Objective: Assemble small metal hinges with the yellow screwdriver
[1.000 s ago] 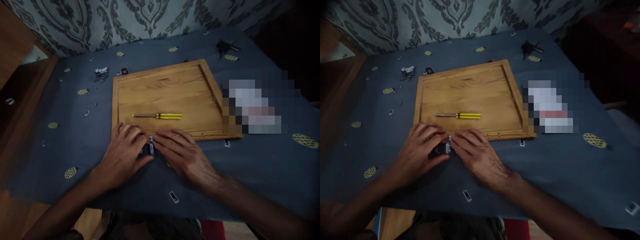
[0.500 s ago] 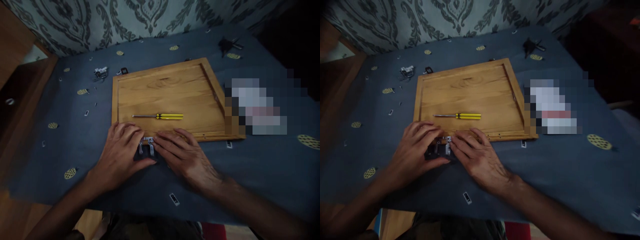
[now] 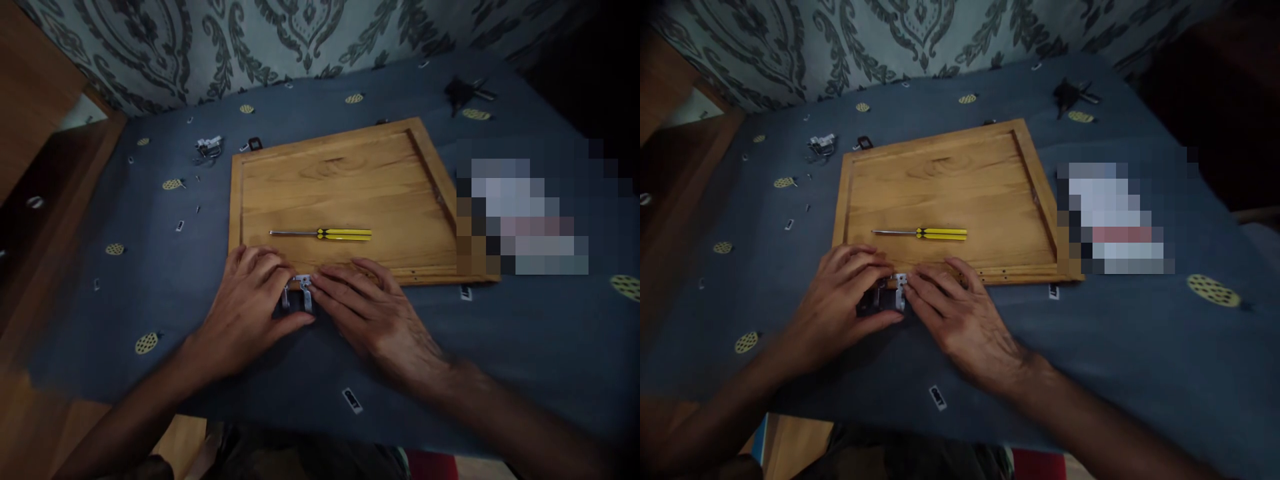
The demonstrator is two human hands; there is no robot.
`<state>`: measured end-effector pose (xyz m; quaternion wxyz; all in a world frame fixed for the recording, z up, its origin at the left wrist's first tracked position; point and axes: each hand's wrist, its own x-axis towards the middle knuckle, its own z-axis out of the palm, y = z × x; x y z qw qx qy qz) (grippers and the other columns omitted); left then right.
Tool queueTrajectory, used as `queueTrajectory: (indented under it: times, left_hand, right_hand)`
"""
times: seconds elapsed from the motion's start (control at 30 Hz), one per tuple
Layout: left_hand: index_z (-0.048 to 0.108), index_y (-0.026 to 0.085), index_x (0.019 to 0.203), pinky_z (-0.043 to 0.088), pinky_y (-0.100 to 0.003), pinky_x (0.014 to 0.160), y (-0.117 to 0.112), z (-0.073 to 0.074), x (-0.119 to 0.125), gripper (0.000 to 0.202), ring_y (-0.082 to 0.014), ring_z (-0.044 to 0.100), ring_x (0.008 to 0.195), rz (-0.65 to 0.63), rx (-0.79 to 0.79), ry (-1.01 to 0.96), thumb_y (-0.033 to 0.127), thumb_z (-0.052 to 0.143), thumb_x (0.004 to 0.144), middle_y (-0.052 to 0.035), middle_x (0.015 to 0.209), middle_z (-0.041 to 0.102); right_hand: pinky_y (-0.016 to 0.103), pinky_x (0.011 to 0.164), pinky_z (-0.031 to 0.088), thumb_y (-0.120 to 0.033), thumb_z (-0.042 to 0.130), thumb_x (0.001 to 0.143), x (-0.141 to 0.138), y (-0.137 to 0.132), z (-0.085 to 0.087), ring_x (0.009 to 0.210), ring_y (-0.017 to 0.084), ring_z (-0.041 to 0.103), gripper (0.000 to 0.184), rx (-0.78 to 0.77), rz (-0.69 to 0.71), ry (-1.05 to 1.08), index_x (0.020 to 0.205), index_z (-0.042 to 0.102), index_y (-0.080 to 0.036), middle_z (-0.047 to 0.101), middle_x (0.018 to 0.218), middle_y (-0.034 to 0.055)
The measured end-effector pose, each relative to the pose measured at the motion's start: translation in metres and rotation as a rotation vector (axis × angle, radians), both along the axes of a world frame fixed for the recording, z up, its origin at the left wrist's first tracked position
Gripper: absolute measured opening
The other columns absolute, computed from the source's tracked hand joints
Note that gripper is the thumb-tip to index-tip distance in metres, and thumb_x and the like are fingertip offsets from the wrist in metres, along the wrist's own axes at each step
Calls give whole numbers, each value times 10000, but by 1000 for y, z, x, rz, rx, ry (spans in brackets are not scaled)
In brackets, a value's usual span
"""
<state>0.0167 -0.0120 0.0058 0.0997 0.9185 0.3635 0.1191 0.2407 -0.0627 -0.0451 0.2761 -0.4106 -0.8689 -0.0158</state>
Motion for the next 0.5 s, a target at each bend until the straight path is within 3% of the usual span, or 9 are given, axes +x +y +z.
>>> queueTrajectory:
  times: [0.5]
  left_hand:
    - [642, 143, 1077, 450, -503, 1000, 1, 1, 1, 400, -316, 579, 1146, -15, 28, -1, 474, 768, 892, -111, 1143, 687]
  right_hand:
    - [506, 1098, 451, -180, 490, 1057, -1, 1, 0, 1185, 237, 686, 272, 15, 7, 18, 1203, 718, -148, 786, 1231, 84]
